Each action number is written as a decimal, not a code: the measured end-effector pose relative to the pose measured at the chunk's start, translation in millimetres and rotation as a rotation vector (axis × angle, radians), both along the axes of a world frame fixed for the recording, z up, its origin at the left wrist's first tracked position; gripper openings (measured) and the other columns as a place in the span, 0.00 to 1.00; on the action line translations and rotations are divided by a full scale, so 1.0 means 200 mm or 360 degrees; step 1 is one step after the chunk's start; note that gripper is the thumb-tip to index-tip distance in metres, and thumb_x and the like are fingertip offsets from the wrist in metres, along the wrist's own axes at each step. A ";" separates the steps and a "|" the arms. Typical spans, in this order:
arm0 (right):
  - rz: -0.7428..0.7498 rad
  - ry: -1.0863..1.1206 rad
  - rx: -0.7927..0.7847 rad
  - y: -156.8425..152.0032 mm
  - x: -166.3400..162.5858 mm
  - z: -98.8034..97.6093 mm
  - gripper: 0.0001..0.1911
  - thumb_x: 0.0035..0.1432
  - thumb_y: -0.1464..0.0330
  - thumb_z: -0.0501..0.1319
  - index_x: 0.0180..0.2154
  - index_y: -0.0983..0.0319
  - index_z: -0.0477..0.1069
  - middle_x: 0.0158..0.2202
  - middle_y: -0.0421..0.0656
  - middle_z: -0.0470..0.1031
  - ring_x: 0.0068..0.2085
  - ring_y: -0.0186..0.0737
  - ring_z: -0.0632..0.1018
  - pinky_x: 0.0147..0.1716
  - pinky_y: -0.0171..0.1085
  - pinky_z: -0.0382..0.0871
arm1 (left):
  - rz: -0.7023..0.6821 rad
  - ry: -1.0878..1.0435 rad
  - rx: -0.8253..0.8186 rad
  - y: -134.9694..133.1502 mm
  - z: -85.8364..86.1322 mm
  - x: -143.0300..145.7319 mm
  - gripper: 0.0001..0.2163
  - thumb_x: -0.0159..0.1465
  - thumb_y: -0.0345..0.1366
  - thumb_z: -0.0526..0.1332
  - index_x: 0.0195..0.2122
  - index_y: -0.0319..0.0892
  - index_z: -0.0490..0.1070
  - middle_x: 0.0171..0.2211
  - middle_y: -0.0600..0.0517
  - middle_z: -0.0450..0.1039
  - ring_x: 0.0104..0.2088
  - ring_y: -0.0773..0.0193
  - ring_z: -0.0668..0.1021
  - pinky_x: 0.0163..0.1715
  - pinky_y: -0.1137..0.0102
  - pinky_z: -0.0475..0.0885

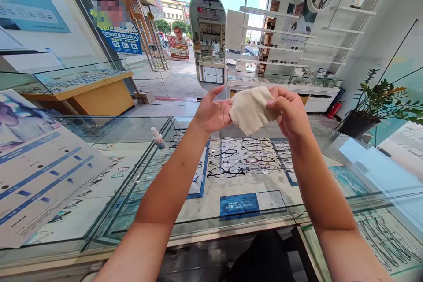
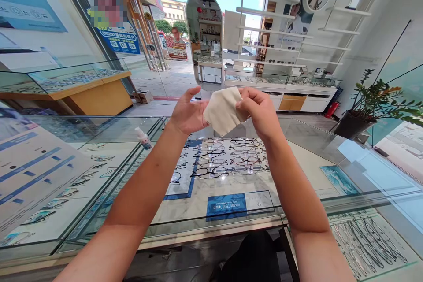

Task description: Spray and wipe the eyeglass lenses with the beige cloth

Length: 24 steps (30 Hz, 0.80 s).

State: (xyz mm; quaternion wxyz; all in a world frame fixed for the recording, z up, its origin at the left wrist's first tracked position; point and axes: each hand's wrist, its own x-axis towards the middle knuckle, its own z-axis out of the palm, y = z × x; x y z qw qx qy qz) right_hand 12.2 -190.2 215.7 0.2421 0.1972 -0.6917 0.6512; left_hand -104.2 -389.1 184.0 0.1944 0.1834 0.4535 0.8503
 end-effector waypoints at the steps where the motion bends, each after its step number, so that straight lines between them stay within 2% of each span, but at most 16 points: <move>1: 0.0037 -0.0031 0.0051 0.03 -0.01 0.01 0.22 0.48 0.63 0.69 0.21 0.57 0.55 0.27 0.38 0.61 0.28 0.33 0.57 0.26 0.36 0.52 | -0.0067 -0.0028 -0.0044 0.01 0.00 0.01 0.17 0.67 0.48 0.66 0.52 0.45 0.80 0.33 0.42 0.84 0.36 0.46 0.88 0.33 0.57 0.84; 4: 0.0233 -0.0140 0.0171 0.09 -0.02 0.03 0.18 0.47 0.66 0.68 0.20 0.58 0.57 0.26 0.38 0.61 0.28 0.33 0.59 0.27 0.36 0.50 | -0.0378 -0.0155 -0.0179 0.03 -0.02 0.03 0.16 0.70 0.49 0.63 0.46 0.42 0.81 0.32 0.41 0.84 0.35 0.47 0.88 0.34 0.57 0.84; 7: 0.0386 -0.0220 0.0252 0.14 -0.01 0.03 0.16 0.47 0.69 0.68 0.20 0.59 0.59 0.25 0.37 0.61 0.29 0.33 0.60 0.28 0.36 0.51 | -0.0576 -0.0147 -0.0297 0.06 -0.04 0.05 0.17 0.72 0.49 0.62 0.47 0.41 0.82 0.34 0.42 0.85 0.36 0.48 0.88 0.34 0.59 0.83; 11: 0.0470 -0.0339 0.0364 0.20 0.01 0.01 0.18 0.48 0.68 0.72 0.20 0.59 0.62 0.26 0.38 0.66 0.29 0.32 0.62 0.28 0.35 0.53 | -0.0534 0.0020 -0.0275 0.08 -0.06 0.05 0.11 0.66 0.36 0.70 0.50 0.42 0.82 0.38 0.43 0.86 0.35 0.54 0.88 0.36 0.65 0.83; 14: 0.0399 -0.0375 0.0273 0.24 0.04 -0.03 0.21 0.53 0.64 0.75 0.22 0.60 0.65 0.25 0.36 0.67 0.27 0.30 0.62 0.27 0.35 0.53 | -0.0469 0.0164 -0.0189 0.07 -0.06 0.03 0.13 0.63 0.35 0.75 0.48 0.41 0.82 0.38 0.45 0.84 0.31 0.61 0.85 0.32 0.70 0.81; 16: 0.0303 -0.0423 0.0147 0.27 0.05 -0.07 0.21 0.56 0.60 0.76 0.25 0.60 0.68 0.23 0.34 0.64 0.26 0.30 0.61 0.27 0.34 0.55 | -0.0411 0.0245 -0.0177 0.06 -0.06 0.02 0.14 0.60 0.37 0.78 0.45 0.41 0.83 0.35 0.46 0.83 0.29 0.63 0.84 0.28 0.73 0.79; 18: 0.0256 -0.0534 0.0050 0.30 0.04 -0.14 0.20 0.58 0.56 0.76 0.28 0.59 0.71 0.24 0.34 0.66 0.26 0.30 0.65 0.27 0.34 0.61 | -0.0370 0.0307 -0.0189 0.06 -0.05 0.01 0.16 0.58 0.41 0.80 0.43 0.40 0.83 0.34 0.47 0.82 0.28 0.64 0.83 0.27 0.73 0.78; 21: 0.0352 -0.0775 0.0014 0.32 0.01 -0.26 0.23 0.55 0.48 0.77 0.36 0.59 0.78 0.29 0.38 0.74 0.28 0.34 0.73 0.32 0.37 0.72 | -0.0390 0.0334 -0.0227 0.06 -0.04 0.03 0.19 0.54 0.43 0.82 0.41 0.39 0.82 0.35 0.47 0.82 0.30 0.64 0.82 0.29 0.73 0.78; 24: 0.0495 -0.0920 -0.0050 0.31 -0.04 -0.39 0.27 0.52 0.45 0.78 0.39 0.60 0.82 0.34 0.42 0.80 0.33 0.36 0.77 0.39 0.39 0.77 | -0.0393 0.0294 -0.0251 0.06 -0.01 0.06 0.20 0.52 0.42 0.83 0.39 0.38 0.81 0.35 0.48 0.82 0.31 0.66 0.81 0.30 0.74 0.77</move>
